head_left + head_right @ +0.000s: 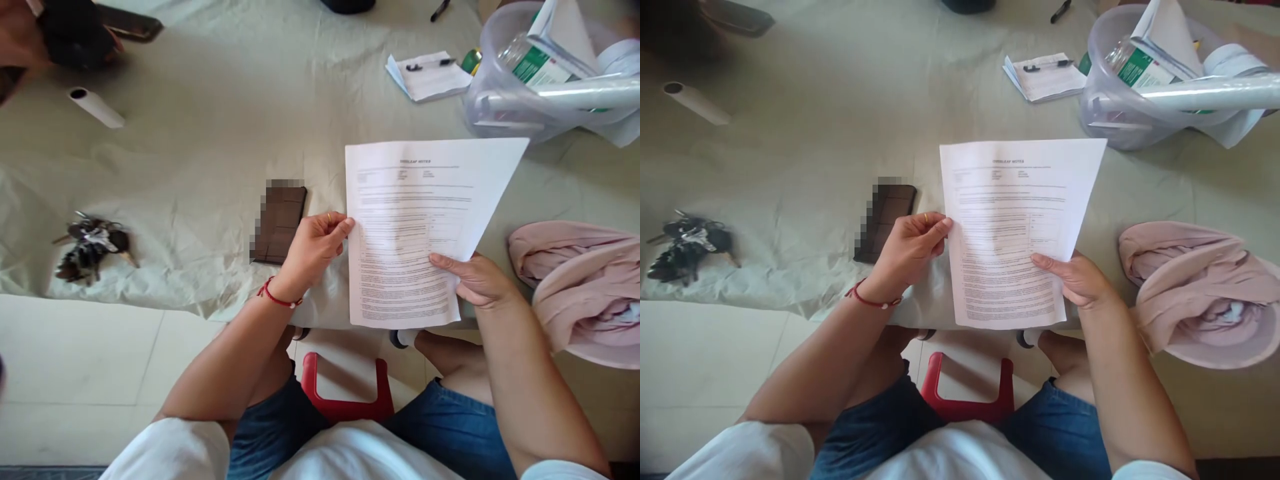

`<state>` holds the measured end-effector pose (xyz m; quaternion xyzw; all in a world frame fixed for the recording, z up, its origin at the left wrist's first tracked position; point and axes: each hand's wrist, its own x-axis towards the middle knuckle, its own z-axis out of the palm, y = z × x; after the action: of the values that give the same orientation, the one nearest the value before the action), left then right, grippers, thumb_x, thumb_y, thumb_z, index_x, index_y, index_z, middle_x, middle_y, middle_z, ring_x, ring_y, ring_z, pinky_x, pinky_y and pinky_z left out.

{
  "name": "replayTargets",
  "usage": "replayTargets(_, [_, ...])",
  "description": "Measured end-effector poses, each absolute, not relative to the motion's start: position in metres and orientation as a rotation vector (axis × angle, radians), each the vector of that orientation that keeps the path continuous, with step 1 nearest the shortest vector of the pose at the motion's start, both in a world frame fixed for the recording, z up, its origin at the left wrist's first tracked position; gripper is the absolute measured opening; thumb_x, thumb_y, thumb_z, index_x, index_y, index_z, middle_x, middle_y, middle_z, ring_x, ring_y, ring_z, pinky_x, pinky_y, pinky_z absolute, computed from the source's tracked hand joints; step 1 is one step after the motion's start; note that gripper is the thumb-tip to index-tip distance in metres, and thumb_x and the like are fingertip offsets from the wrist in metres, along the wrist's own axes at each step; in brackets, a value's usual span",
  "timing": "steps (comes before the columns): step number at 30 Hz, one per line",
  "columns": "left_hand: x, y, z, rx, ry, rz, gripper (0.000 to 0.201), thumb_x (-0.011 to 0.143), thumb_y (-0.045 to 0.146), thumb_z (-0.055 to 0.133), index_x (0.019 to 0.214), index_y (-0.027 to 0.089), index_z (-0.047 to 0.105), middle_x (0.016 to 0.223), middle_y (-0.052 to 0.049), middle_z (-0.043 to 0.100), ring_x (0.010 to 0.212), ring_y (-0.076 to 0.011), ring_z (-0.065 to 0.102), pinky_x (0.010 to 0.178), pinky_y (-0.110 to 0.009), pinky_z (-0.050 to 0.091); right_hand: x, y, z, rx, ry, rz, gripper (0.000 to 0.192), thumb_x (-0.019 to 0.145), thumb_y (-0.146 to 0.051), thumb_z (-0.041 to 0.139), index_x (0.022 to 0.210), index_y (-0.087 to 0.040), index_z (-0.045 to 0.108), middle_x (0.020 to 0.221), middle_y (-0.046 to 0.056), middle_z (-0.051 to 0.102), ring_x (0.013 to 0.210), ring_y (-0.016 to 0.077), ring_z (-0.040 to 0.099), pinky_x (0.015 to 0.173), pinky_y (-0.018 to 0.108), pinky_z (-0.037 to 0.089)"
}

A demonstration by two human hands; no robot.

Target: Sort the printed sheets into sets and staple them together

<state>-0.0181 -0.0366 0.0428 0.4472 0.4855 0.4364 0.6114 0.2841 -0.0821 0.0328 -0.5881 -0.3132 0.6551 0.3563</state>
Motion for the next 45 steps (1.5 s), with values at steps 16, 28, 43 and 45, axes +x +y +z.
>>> replayTargets(16, [-0.017,-0.039,0.044,0.724,1.148,0.732,0.021,0.094,0.028,0.085,0.078,0.017,0.076,0.056,0.002,0.062,0.048,-0.0079,0.051,0.049,-0.021,0.035,0.306,-0.077,0.035,-1.591,-0.866,1.429,0.049,0.071,-0.068,0.104,0.104,-0.035,0.09,0.112,0.003,0.092,0.121,0.0396,0.086,0.121,0.061,0.065])
replayTargets(28, [-0.013,-0.032,0.039,0.624,1.186,0.874,0.028,0.091,0.027,0.089,0.072,0.016,0.072,0.058,0.003,0.058,0.048,-0.0051,0.047,0.048,-0.02,0.034,0.315,-0.086,0.044,-1.657,-0.987,1.581,0.04,0.081,-0.068,0.099,0.102,-0.035,0.091,0.11,0.004,0.091,0.106,0.0364,0.087,0.12,0.062,0.065])
replayTargets(43, [-0.001,-0.03,0.038,0.691,1.183,0.86,0.028,0.099,0.018,0.077,0.072,0.014,0.074,0.053,0.005,0.052,0.044,-0.0036,0.041,0.048,-0.018,0.029,0.312,-0.077,0.042,-1.637,-0.964,1.346,0.041,0.074,-0.067,0.102,0.091,-0.033,0.087,0.094,0.003,0.087,0.096,0.033,0.083,0.11,0.057,0.066])
replayTargets(45, [0.0,-0.029,0.036,0.705,1.176,0.899,0.028,0.097,0.02,0.08,0.071,0.014,0.073,0.055,0.006,0.051,0.045,-0.0032,0.04,0.047,-0.019,0.029,0.314,-0.077,0.038,-1.654,-0.988,1.361,0.042,0.075,-0.068,0.101,0.092,-0.032,0.086,0.093,0.004,0.087,0.093,0.0332,0.083,0.104,0.057,0.067])
